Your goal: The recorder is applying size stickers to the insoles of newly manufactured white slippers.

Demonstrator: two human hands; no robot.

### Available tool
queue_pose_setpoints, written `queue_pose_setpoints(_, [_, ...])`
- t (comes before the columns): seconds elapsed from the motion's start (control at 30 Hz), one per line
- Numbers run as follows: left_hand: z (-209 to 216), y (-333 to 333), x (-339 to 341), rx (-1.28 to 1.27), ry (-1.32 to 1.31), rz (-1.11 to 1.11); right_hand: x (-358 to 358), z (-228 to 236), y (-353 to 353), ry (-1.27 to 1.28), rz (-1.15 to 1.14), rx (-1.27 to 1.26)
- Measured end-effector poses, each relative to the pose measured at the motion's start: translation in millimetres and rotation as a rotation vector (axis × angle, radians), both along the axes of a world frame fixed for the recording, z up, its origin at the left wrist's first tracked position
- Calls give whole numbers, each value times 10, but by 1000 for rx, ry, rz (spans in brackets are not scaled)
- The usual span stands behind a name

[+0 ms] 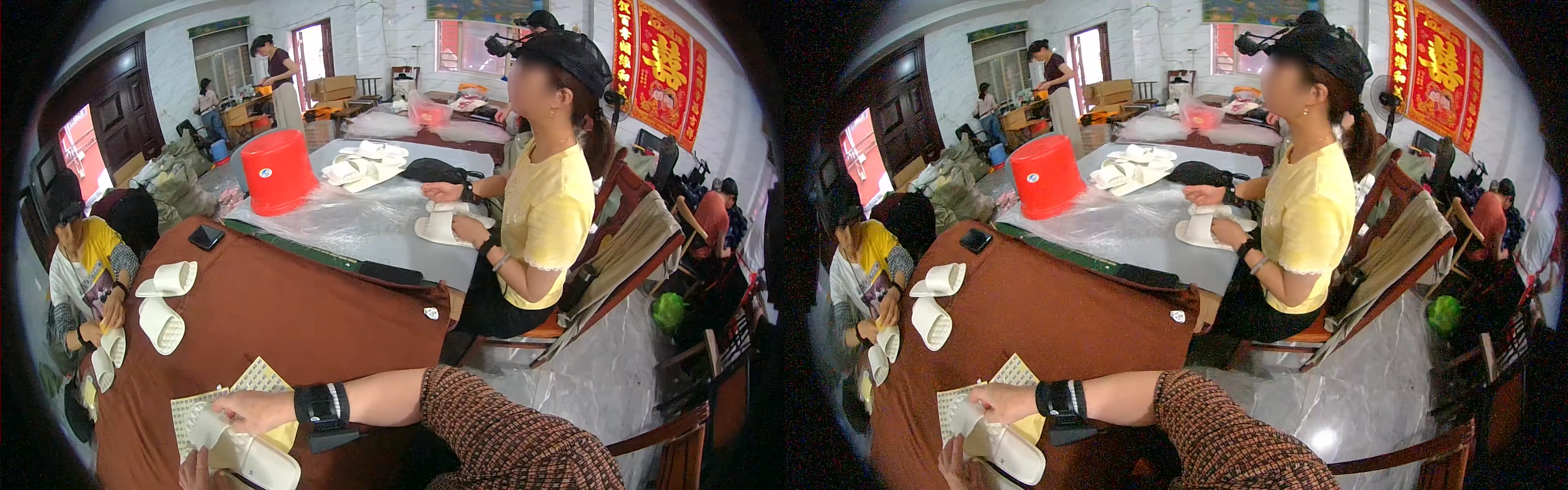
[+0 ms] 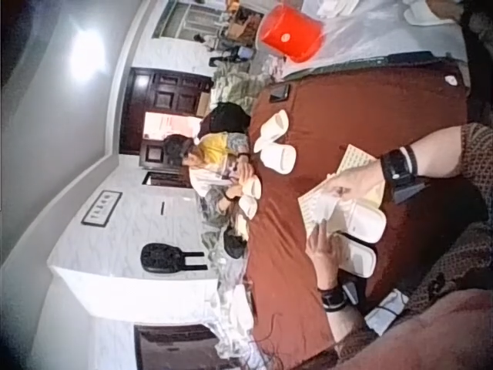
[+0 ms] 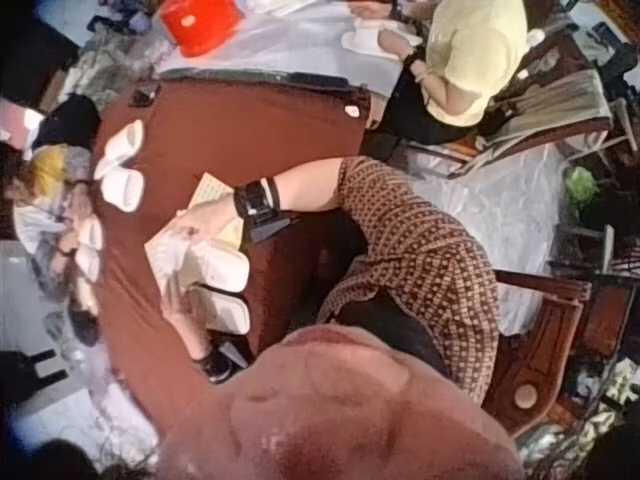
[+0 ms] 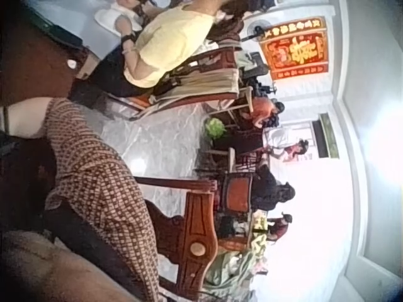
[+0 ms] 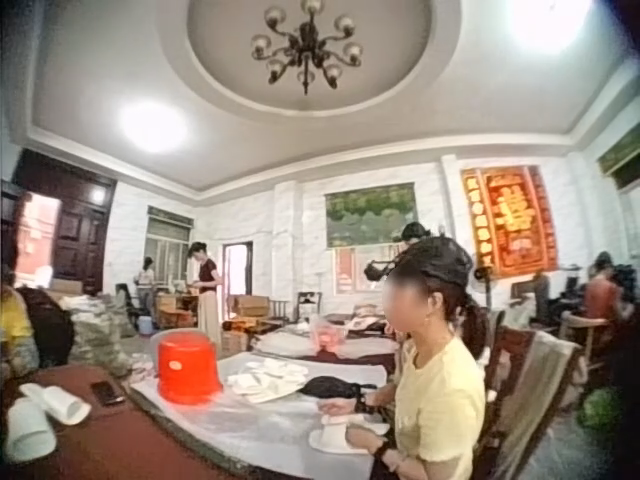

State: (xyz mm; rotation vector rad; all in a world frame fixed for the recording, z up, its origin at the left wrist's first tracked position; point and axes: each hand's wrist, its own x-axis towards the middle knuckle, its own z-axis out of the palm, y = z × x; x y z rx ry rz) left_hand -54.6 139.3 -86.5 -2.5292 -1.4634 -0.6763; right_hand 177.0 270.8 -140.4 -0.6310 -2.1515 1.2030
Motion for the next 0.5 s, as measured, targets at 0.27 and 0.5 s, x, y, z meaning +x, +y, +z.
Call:
queue_pose_setpoints(0.27, [54,-60,63,-19,-30,5,-57,-76,-3,57,-35,-2])
queue_pose_setpoints(0.5, [-77,-76,58,-151,-84,97,3,-42,-1,29,-60,6])
